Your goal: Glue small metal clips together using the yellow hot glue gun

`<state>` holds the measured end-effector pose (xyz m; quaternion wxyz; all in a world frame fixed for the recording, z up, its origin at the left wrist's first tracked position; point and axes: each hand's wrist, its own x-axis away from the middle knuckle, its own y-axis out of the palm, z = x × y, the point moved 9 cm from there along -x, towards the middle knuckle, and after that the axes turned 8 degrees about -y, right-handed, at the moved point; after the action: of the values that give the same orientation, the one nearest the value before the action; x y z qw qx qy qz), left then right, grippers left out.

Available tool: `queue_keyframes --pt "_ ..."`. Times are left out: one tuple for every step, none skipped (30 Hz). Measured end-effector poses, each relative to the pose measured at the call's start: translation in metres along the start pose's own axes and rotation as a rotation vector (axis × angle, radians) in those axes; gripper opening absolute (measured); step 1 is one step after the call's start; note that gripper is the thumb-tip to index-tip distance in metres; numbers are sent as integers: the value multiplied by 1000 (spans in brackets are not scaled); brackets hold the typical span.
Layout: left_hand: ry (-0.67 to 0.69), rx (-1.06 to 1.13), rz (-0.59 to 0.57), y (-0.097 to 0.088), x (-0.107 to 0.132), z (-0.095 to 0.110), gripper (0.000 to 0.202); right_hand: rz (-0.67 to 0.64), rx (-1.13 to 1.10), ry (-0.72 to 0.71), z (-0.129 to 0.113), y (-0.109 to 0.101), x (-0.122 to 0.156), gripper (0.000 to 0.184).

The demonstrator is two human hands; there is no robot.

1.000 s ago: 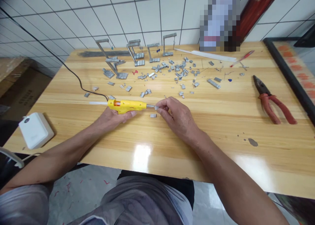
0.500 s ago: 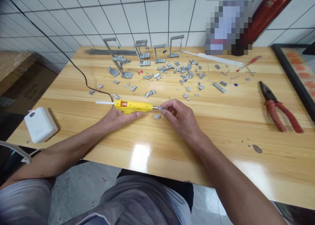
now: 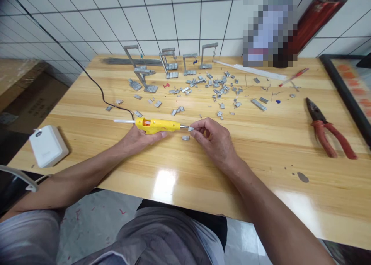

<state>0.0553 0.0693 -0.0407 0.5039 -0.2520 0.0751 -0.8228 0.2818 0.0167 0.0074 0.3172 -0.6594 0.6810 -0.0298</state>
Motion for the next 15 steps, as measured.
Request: queue_keyframes --pt "5 7 1 0 0 0 52 1 0 -3 0 0 0 6" --pt "11 12 -1 0 0 1 51 3 0 -7 -1 0 0 6" --pt "16 14 -3 0 0 2 50 5 0 -9 -1 0 0 6" --pt "20 12 -3 0 0 3 50 6 0 -9 0 0 0 6" --pt "23 7 -1 0 0 4 50 8 -1 -8 0 0 0 6" --pt "25 3 1 0 0 4 49 10 -3 -4 0 -1 0 6" --pt "27 0 1 0 1 5 50 12 -7 2 1 -1 0 6" --pt "26 -1 1 0 1 5 50 13 -13 11 2 -1 0 6" --pt "21 -5 2 0 1 4 50 15 -21 20 3 -1 1 7" --pt "14 -13 4 0 0 3 51 17 -32 28 4 -1 1 7" --pt "5 -23 8 -1 0 2 51 21 -45 34 4 -2 0 7" --pt "-2 -34 14 -1 0 1 50 23 -56 38 5 -2 0 7" --pt "-5 -42 19 -2 -1 0 50 25 -66 40 5 -2 0 7" --pt "-2 -44 19 -2 -1 -1 49 26 -73 41 5 -2 0 7" --pt "7 -41 16 -2 -1 -1 49 25 -75 42 5 -2 0 7"
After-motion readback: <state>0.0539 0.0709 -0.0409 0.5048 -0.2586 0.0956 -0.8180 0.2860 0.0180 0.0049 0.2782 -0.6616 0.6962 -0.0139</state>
